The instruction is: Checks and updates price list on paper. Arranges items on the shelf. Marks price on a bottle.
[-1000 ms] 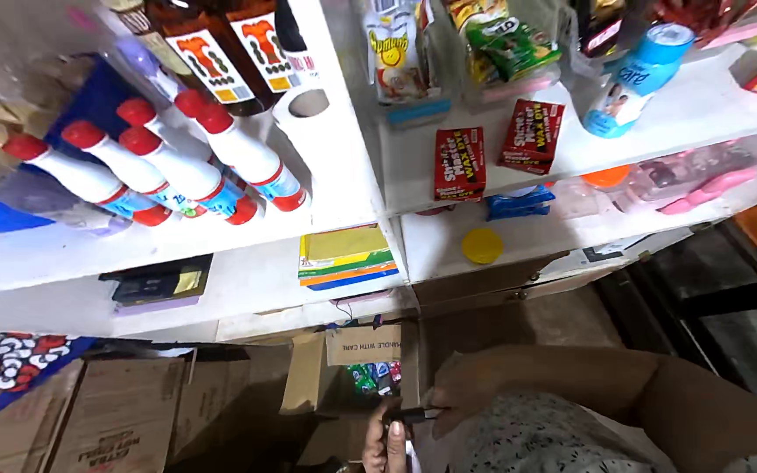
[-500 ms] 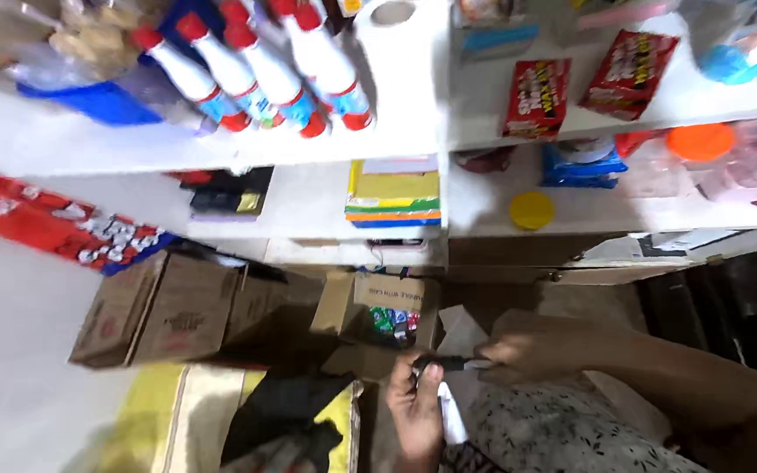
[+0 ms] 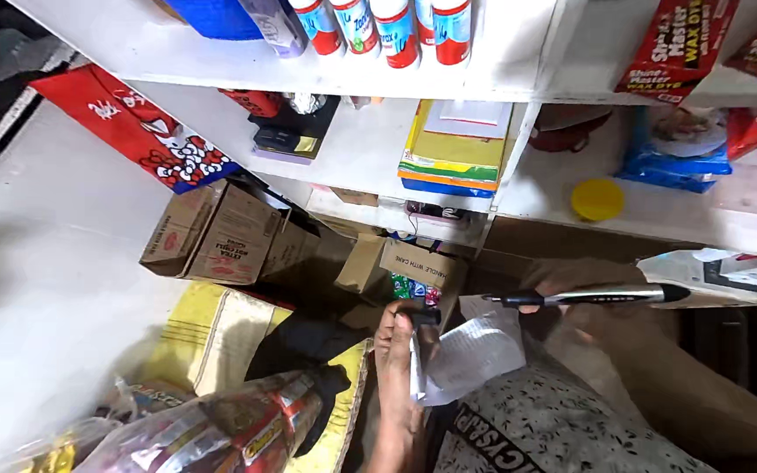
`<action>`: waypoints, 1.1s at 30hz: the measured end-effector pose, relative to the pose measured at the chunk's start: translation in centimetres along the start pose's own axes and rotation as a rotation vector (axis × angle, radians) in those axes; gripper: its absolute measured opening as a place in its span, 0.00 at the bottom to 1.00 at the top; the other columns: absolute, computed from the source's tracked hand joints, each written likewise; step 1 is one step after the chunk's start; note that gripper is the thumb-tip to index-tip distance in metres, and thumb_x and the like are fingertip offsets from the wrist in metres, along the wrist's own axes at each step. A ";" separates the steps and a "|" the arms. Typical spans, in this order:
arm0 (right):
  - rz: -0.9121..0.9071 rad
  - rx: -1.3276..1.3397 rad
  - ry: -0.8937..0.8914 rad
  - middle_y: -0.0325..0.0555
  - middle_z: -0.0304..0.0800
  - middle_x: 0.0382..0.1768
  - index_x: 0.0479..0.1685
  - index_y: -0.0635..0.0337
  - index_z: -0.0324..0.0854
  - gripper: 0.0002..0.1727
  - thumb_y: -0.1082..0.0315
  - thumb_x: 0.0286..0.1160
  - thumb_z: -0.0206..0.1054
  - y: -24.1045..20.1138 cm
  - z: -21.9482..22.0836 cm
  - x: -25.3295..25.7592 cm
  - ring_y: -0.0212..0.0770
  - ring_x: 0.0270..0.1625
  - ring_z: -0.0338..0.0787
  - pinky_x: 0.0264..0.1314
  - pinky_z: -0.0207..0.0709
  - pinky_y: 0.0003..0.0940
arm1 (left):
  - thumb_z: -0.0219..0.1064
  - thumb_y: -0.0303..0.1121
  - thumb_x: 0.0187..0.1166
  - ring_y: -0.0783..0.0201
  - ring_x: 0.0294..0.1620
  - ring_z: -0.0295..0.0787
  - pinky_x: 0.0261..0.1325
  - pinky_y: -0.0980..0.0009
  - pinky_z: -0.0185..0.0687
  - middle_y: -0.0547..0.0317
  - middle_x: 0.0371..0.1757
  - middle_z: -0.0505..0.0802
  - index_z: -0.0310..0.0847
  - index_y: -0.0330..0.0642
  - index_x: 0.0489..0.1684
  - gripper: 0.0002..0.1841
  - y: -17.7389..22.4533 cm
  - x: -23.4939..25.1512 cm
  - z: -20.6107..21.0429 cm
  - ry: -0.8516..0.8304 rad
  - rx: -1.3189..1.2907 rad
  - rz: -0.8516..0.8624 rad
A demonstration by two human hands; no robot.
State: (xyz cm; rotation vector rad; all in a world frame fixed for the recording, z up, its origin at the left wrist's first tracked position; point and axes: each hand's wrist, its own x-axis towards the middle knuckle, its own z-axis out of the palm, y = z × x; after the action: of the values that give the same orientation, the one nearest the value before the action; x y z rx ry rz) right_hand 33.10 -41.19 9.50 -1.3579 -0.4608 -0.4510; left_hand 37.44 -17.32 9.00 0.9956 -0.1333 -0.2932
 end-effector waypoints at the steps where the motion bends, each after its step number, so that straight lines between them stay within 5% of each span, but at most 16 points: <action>1: -0.017 0.023 0.006 0.29 0.94 0.53 0.59 0.46 0.89 0.14 0.55 0.86 0.63 0.0 0.7 0.2 0.28 0.56 0.91 0.58 0.87 0.27 | 0.65 0.47 0.83 0.77 0.24 0.86 0.29 0.81 0.84 0.67 0.28 0.92 0.88 0.47 0.52 0.15 -0.2 -0.2 0.0 -0.007 -0.034 -0.027; 6: 0.044 -0.012 0.004 0.27 0.90 0.42 0.48 0.50 0.85 0.10 0.56 0.87 0.62 0.1 3.1 0.3 0.19 0.45 0.88 0.48 0.83 0.17 | 0.63 0.46 0.85 0.76 0.20 0.85 0.26 0.81 0.82 0.63 0.26 0.92 0.88 0.45 0.50 0.15 -0.6 -0.8 -0.1 -0.044 -0.207 -0.120; 10: 0.033 -0.027 0.029 0.25 0.90 0.41 0.47 0.47 0.86 0.10 0.57 0.87 0.61 0.6 3.4 0.4 0.20 0.45 0.88 0.48 0.84 0.18 | 0.61 0.45 0.86 0.76 0.20 0.84 0.26 0.81 0.81 0.63 0.26 0.91 0.87 0.43 0.49 0.15 -0.7 -0.9 -0.2 -0.044 -0.263 -0.120; 16: 0.046 -0.125 -0.067 0.31 0.87 0.38 0.43 0.58 0.81 0.10 0.62 0.86 0.61 1.8 4.3 0.5 0.15 0.44 0.84 0.48 0.80 0.12 | 0.63 0.46 0.85 0.77 0.19 0.82 0.24 0.83 0.78 0.63 0.25 0.90 0.87 0.43 0.47 0.16 -1.5 -1.0 0.6 -0.088 -0.243 -0.144; 19: 0.127 -0.161 -0.111 0.29 0.87 0.37 0.51 0.62 0.82 0.15 0.57 0.82 0.68 1.7 4.1 0.3 0.13 0.40 0.83 0.45 0.79 0.10 | 0.61 0.45 0.87 0.78 0.18 0.81 0.23 0.83 0.77 0.64 0.25 0.90 0.86 0.44 0.45 0.15 -2.4 -1.1 0.7 -0.074 -0.289 -0.194; 22: 0.069 -0.218 -0.022 0.19 0.83 0.35 0.61 0.51 0.81 0.24 0.42 0.81 0.66 1.4 3.1 -0.3 0.09 0.37 0.80 0.42 0.76 0.08 | 0.60 0.45 0.87 0.77 0.18 0.82 0.25 0.82 0.80 0.64 0.26 0.91 0.86 0.45 0.45 0.14 -3.2 -1.1 0.5 -0.069 -0.363 -0.248; 24: -0.006 -0.272 0.099 0.18 0.86 0.37 0.54 0.43 0.84 0.18 0.43 0.86 0.60 0.7 2.7 -0.8 0.12 0.40 0.82 0.46 0.77 0.12 | 0.62 0.46 0.86 0.76 0.18 0.82 0.26 0.81 0.80 0.64 0.26 0.90 0.86 0.45 0.47 0.14 -3.3 -1.0 0.7 -0.079 -0.379 -0.263; 28: -0.098 -0.377 0.212 0.30 0.79 0.27 0.31 0.52 0.77 0.21 0.53 0.93 0.50 0.8 2.4 -1.0 0.20 0.36 0.82 0.45 0.78 0.19 | 0.65 0.45 0.84 0.77 0.20 0.82 0.26 0.82 0.79 0.63 0.27 0.91 0.87 0.44 0.48 0.14 -3.5 -1.0 1.9 -0.110 -0.295 -0.226; 33: -0.021 -0.302 0.321 0.25 0.79 0.24 0.28 0.49 0.79 0.22 0.51 0.92 0.52 3.0 2.5 -2.5 0.17 0.31 0.80 0.42 0.77 0.18 | 0.59 0.36 0.89 0.78 0.19 0.82 0.25 0.83 0.78 0.62 0.25 0.92 0.87 0.42 0.44 0.12 -5.1 -1.2 2.9 -0.019 -0.228 -0.200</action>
State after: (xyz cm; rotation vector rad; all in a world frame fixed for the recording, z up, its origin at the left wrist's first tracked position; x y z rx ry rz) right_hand 32.61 -38.17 6.06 -1.5353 -0.1449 -0.7656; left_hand 34.66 -21.86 6.32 0.7809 -0.0161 -0.4901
